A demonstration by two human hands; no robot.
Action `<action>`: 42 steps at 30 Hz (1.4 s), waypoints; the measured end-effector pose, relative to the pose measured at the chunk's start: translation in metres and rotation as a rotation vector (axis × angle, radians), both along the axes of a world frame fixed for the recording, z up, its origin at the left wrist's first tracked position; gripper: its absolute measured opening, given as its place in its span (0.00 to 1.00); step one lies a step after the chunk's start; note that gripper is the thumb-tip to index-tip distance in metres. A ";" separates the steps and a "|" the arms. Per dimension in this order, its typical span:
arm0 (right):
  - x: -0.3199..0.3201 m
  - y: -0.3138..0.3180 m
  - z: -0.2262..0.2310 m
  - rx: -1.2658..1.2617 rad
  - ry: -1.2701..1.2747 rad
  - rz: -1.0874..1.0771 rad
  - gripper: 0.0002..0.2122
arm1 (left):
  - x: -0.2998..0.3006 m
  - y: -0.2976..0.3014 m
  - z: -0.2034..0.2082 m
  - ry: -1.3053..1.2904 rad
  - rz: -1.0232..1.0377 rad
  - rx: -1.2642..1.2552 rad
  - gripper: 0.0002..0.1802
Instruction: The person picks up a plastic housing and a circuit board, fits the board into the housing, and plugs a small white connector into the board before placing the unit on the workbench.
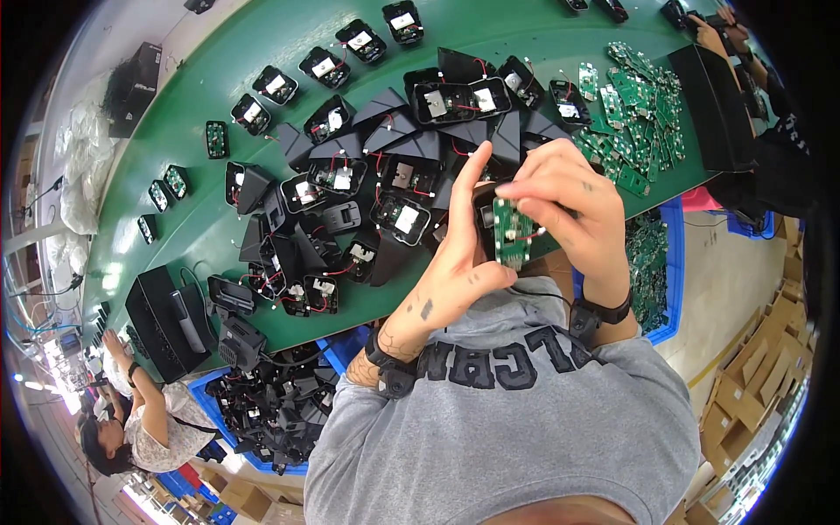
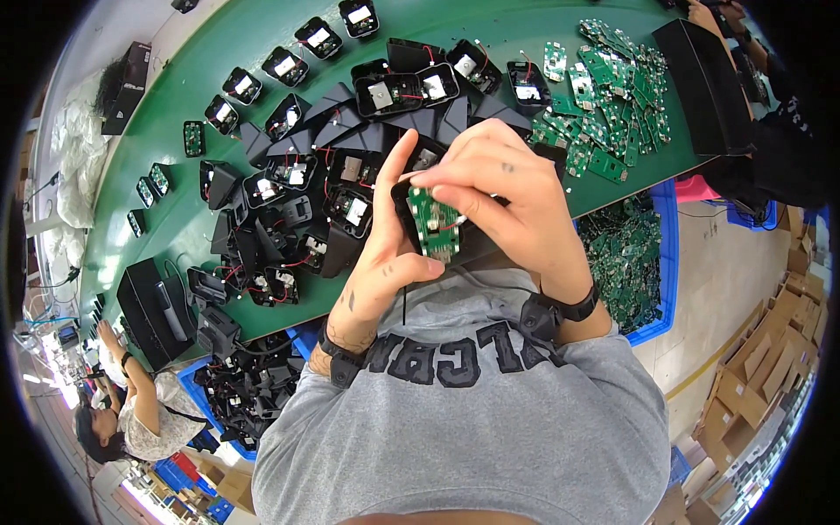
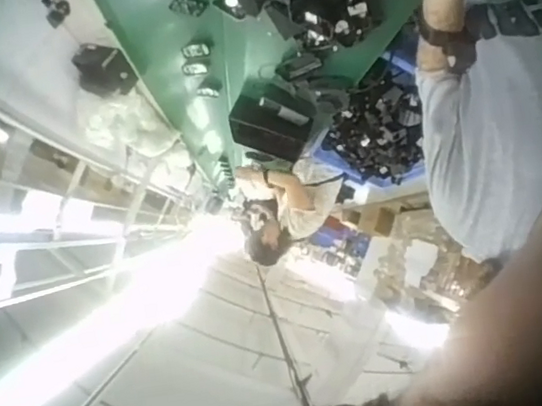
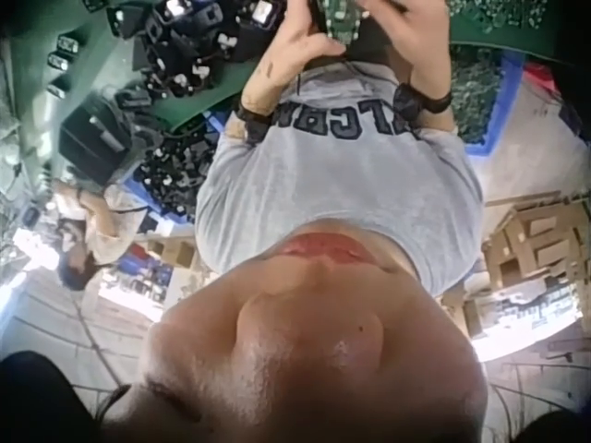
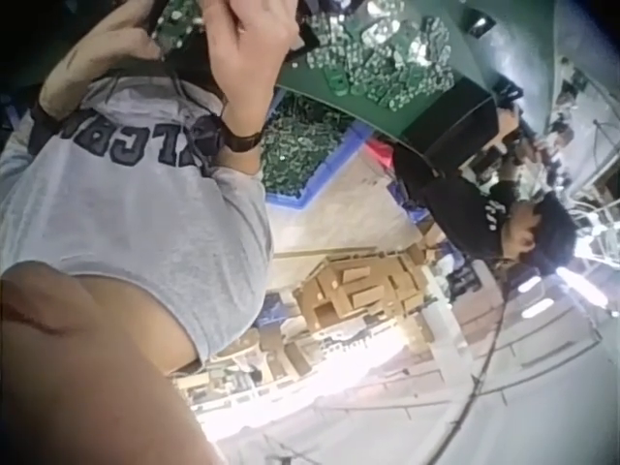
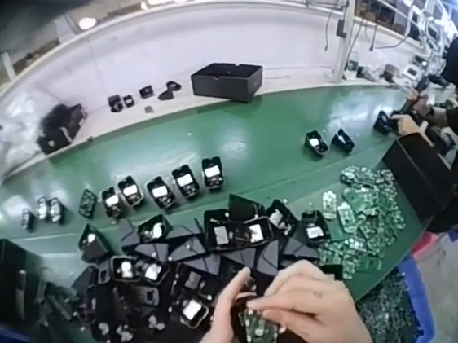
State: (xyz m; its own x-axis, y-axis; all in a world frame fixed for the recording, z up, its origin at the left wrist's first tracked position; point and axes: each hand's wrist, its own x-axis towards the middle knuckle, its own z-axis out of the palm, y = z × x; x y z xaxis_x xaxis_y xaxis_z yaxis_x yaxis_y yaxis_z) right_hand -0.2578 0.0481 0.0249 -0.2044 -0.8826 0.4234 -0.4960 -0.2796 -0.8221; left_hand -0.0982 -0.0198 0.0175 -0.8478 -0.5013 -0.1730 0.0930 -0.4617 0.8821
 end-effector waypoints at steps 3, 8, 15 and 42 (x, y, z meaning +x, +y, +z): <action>0.003 0.000 0.001 -0.034 0.124 -0.019 0.07 | -0.001 0.001 -0.003 0.025 0.006 -0.021 0.60; 0.003 0.000 -0.006 -0.064 0.163 -0.073 0.08 | -0.001 0.001 0.000 -0.001 0.010 0.032 0.56; 0.003 0.000 -0.009 -0.087 0.276 -0.113 0.09 | 0.001 0.006 -0.009 0.049 -0.009 -0.037 0.53; 0.013 0.020 -0.014 0.321 -0.717 0.085 0.20 | 0.002 0.009 0.004 0.154 -0.123 0.101 0.48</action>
State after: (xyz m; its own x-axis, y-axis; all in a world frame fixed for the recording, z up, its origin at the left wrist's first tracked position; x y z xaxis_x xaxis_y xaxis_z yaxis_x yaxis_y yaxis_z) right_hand -0.2445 0.0685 0.0110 -0.2578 -0.9640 -0.0646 0.1980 0.0127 -0.9801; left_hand -0.0961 -0.0109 0.0218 -0.9219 -0.3789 -0.0806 0.1606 -0.5633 0.8105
